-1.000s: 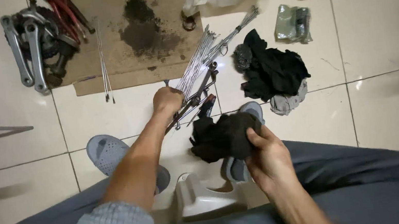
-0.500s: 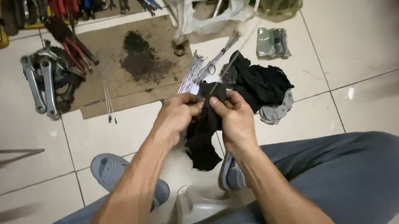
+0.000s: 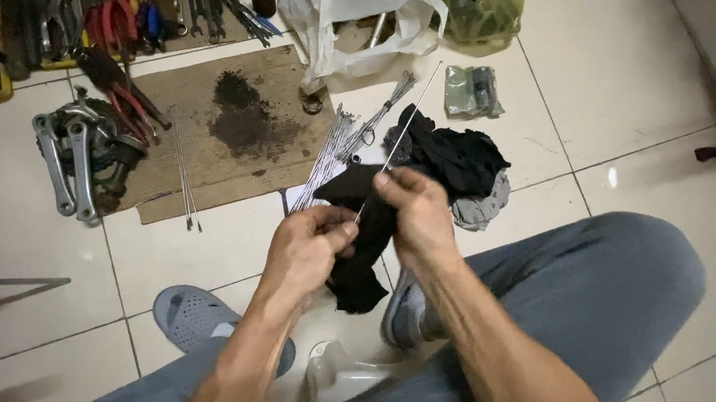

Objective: Cleaning bicycle spokes and a crankset using a cloth and a wire brush on the floor of a repair area.

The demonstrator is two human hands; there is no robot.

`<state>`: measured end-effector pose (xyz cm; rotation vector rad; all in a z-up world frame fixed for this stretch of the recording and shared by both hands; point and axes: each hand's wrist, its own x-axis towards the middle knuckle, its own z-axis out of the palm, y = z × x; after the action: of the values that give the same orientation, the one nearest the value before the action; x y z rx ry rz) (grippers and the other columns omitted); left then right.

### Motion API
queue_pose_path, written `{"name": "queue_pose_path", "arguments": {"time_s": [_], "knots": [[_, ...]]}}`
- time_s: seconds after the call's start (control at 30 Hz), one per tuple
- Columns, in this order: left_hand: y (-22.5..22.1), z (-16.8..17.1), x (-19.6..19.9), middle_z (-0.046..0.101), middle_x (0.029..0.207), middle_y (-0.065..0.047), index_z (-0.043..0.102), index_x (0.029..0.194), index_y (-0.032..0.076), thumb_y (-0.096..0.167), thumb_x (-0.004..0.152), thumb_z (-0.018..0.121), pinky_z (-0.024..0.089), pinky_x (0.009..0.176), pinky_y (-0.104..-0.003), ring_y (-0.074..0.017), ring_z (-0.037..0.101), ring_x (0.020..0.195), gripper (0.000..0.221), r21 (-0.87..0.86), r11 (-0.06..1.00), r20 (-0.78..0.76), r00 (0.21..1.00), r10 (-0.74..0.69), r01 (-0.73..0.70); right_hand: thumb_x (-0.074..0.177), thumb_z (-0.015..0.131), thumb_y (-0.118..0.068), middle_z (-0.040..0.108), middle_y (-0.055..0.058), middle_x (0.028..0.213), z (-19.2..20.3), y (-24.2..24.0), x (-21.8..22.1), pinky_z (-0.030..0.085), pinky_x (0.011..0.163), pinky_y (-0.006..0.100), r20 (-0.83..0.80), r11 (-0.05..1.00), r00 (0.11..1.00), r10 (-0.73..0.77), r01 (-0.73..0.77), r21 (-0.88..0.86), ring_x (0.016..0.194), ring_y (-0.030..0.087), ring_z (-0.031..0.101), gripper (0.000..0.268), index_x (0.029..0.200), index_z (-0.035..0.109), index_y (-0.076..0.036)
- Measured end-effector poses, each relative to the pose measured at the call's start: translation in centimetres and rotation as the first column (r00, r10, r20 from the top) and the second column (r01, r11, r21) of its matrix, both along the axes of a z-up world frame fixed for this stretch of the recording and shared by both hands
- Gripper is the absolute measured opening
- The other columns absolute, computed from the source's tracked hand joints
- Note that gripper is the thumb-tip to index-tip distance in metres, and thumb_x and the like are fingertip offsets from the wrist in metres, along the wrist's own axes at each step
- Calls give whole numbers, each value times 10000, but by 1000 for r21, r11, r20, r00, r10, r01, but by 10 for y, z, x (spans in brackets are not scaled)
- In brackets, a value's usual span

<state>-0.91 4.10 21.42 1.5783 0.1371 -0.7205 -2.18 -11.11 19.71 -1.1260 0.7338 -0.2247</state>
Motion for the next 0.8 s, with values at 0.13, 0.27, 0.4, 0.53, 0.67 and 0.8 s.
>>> {"name": "queue_pose_path", "arguments": {"time_s": [0.13,0.27,0.4,0.53,0.67,0.8], "knots": [[16,50,-20,712,835,-183,723,1143,-109,78,840,730,496,590,-265,-231,679,690,356,-111,988,-122,988,95,-109,864,754,-103,680,166,773,30,-21,25,604,653,433,11,999,1000,10,-9,-47,665,277,701,243,1050,725,53],[30,64,-39,704,834,-187,724,1129,-120,71,836,732,486,595,-282,-240,672,691,349,-128,977,-157,976,148,-169,869,748,-107,651,166,735,44,-42,47,611,670,473,27,997,1000,12,-10,-81,666,307,708,200,989,730,52],[35,67,-51,714,809,-166,732,1127,-106,57,842,732,452,578,-243,-200,674,682,328,-143,977,-158,978,133,-156,871,755,-105,651,143,701,48,-44,48,624,659,421,77,990,996,-37,47,-133,655,279,726,185,965,719,50],[35,46,-53,721,742,-173,779,1034,-47,64,835,750,510,552,-266,-208,699,638,229,-36,994,34,994,106,-105,883,759,-130,654,129,707,71,-24,38,634,643,403,85,986,996,-18,32,-164,665,242,740,212,988,719,50],[17,47,-49,711,768,-153,783,1004,3,71,857,725,552,577,-319,-207,700,653,172,102,987,215,971,102,-126,885,759,-149,653,116,783,71,-4,13,593,708,380,35,938,994,107,-89,-335,722,196,643,212,997,734,29],[12,46,-47,688,825,-125,760,993,60,109,873,694,593,651,-383,-294,738,762,146,247,952,509,860,29,-179,859,765,-163,670,144,768,77,32,-5,577,678,425,-22,937,984,177,-175,-303,722,210,629,244,986,757,46]]}}
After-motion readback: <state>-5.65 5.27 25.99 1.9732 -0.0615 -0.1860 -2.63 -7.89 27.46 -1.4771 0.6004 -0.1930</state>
